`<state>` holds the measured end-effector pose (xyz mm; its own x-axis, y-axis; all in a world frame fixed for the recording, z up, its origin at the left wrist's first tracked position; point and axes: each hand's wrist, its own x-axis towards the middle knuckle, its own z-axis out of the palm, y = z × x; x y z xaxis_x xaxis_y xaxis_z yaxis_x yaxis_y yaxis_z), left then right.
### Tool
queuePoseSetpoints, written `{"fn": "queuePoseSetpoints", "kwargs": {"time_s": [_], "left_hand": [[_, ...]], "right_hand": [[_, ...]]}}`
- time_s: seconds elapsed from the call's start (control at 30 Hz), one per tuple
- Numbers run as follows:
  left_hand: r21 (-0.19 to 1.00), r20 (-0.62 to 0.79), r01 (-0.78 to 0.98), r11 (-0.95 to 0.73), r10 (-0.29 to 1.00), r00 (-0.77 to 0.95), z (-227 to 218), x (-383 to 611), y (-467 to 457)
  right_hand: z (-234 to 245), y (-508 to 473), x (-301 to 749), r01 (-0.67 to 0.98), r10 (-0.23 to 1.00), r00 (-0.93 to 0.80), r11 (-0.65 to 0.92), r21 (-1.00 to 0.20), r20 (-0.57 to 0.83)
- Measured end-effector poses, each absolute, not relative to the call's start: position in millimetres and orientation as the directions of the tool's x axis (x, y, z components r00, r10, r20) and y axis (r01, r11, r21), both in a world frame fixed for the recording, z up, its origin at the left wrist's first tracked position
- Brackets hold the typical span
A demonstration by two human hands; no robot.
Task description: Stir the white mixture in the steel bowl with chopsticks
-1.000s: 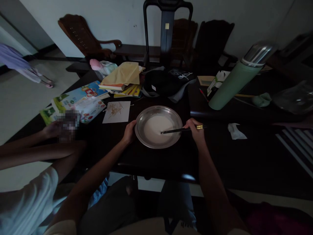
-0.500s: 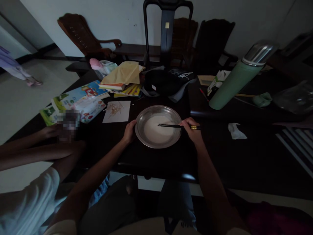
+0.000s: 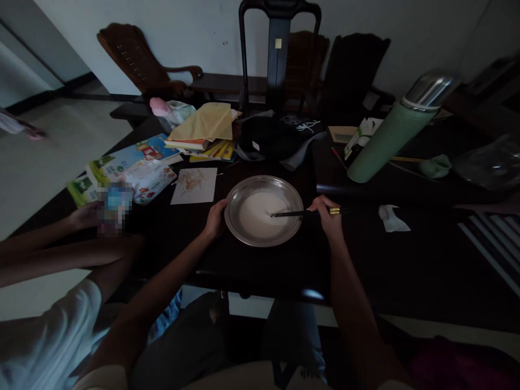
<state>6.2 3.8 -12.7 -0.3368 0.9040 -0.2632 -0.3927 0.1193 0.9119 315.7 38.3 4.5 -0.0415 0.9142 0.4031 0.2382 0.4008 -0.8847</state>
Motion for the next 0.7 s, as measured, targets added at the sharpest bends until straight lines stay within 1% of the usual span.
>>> {"fn": "queuePoseSetpoints", "kwargs": {"time_s": [0.07,0.13,0.17,0.23,0.3,0.33,0.37,0.43,0.5,0.53,0.6,0.67,0.7], "left_hand": [[0.913,-0.261,-0.392,0.115,0.902,-0.343,-12.9,6.3,4.0],[0.913,-0.262,-0.392,0.114,0.901,-0.347,-13.0,6.3,4.0],[0.912,-0.265,-0.393,0.116,0.900,-0.348,-12.8,6.2,3.9],[0.909,-0.274,-0.396,0.126,0.898,-0.344,-12.3,6.2,3.6],[0.908,-0.279,-0.397,0.132,0.898,-0.339,-11.6,6.4,3.3],[0.908,-0.280,-0.397,0.132,0.898,-0.341,-11.4,6.5,3.3],[0.908,-0.281,-0.398,0.132,0.897,-0.342,-11.3,6.6,3.4],[0.909,-0.277,-0.398,0.126,0.896,-0.348,-11.6,6.7,3.6],[0.913,-0.265,-0.392,0.115,0.897,-0.354,-12.3,6.6,3.8],[0.915,-0.259,-0.387,0.111,0.899,-0.354,-12.6,6.4,3.8],[0.920,-0.248,-0.378,0.105,0.902,-0.353,-13.2,6.0,3.6],[0.922,-0.246,-0.371,0.107,0.904,-0.350,-13.5,5.4,3.4],[0.923,-0.248,-0.369,0.110,0.904,-0.349,-13.6,5.2,3.4]], "right_hand": [[4.5,38.3,314.7,0.225,0.910,-0.107,0.414,-0.882,0.400],[4.4,38.9,312.9,0.252,0.893,-0.170,0.447,-0.858,0.416],[4.1,39.4,312.6,0.270,0.889,-0.170,0.458,-0.847,0.426],[3.2,40.7,313.5,0.293,0.893,-0.096,0.448,-0.845,0.440],[2.3,41.2,315.6,0.265,0.902,-0.004,0.416,-0.870,0.431],[2.1,41.1,316.3,0.242,0.907,0.011,0.407,-0.881,0.422],[2.2,40.6,316.5,0.226,0.910,-0.002,0.403,-0.887,0.414],[2.8,39.4,315.2,0.227,0.907,-0.092,0.421,-0.878,0.411],[3.1,38.8,313.4,0.262,0.893,-0.168,0.448,-0.855,0.417],[2.9,38.9,313.1,0.282,0.890,-0.170,0.455,-0.845,0.422],[1.7,39.7,313.9,0.303,0.895,-0.097,0.443,-0.844,0.435],[0.4,40.4,315.4,0.277,0.902,-0.008,0.416,-0.866,0.431],[0.2,40.4,315.7,0.255,0.906,0.005,0.408,-0.877,0.423]]}}
